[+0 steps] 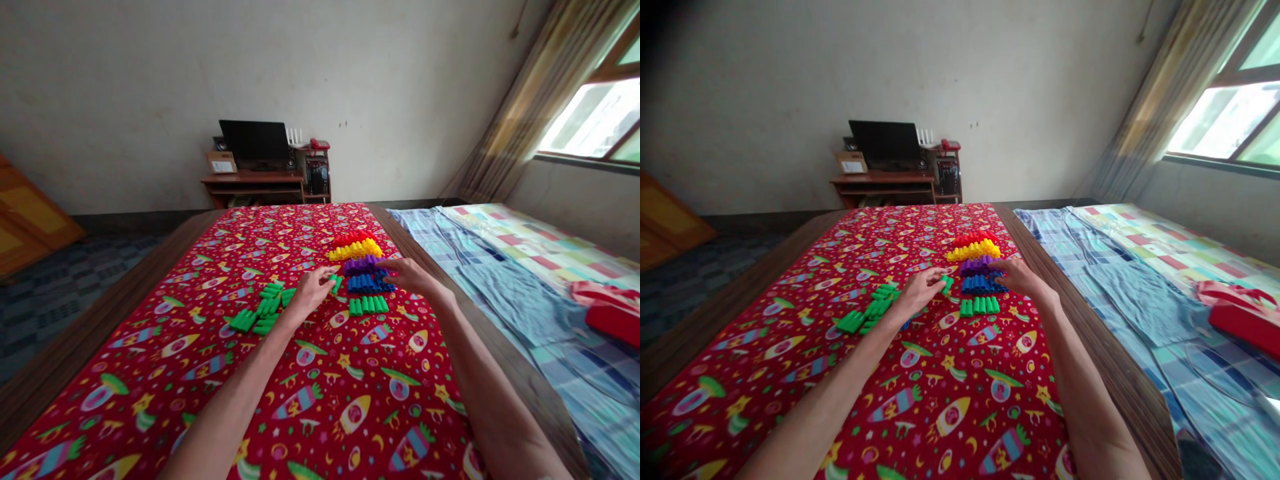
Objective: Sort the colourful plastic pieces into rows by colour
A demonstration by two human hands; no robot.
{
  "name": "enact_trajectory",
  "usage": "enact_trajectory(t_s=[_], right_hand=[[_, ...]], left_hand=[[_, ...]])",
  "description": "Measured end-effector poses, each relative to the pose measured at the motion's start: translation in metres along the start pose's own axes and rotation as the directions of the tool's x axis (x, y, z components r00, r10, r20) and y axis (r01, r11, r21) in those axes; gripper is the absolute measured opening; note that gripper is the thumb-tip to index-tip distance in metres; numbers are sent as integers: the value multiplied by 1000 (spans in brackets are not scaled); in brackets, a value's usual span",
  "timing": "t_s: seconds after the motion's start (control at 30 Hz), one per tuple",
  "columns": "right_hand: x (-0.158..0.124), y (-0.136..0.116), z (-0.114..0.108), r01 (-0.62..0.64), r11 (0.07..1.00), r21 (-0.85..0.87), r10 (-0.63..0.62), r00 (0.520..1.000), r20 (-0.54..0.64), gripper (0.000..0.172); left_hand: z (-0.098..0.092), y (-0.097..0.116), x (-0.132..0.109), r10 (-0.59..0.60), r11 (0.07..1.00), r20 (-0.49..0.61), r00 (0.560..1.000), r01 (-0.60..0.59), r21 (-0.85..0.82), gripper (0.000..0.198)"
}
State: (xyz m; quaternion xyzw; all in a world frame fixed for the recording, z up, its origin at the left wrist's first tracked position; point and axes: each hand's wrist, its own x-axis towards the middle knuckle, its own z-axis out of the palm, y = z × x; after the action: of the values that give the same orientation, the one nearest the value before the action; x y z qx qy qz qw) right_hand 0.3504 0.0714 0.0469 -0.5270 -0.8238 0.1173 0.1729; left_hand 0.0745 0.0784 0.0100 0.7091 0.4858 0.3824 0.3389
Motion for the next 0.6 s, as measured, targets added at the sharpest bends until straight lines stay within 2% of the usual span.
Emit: enact_trajectory(t_s=[0.17,0.3,0.37,0.47,0.53,0.6], right_hand=[[-7,-14,-12,68,995,69,-52,976,-212,29],[-9,-35,-17,105,983,148,-56,950,-307,29],[-9,-50,-15,146,967,207,-86,958,-275,32],[-7,-76,-5,294,929,226,-269,954,-136,36],[-5,-89,4,378,909,177,-366,926,-95,33],[-3,-97,12,380,920,97,-370,923,-108,23]], left_hand=[[-21,14,-2,50,999,-18,999,-51,-15,31],[-21,24,-5,19,984,-7,1000,-20,-175,39],[-15,31,-8,-35,961,47,998,47,-273,48],[-9,40,-11,-65,926,115,991,102,-362,55],[-8,44,-12,-54,911,98,994,89,-402,57],[-9,44,-11,-57,892,72,996,83,-444,55]])
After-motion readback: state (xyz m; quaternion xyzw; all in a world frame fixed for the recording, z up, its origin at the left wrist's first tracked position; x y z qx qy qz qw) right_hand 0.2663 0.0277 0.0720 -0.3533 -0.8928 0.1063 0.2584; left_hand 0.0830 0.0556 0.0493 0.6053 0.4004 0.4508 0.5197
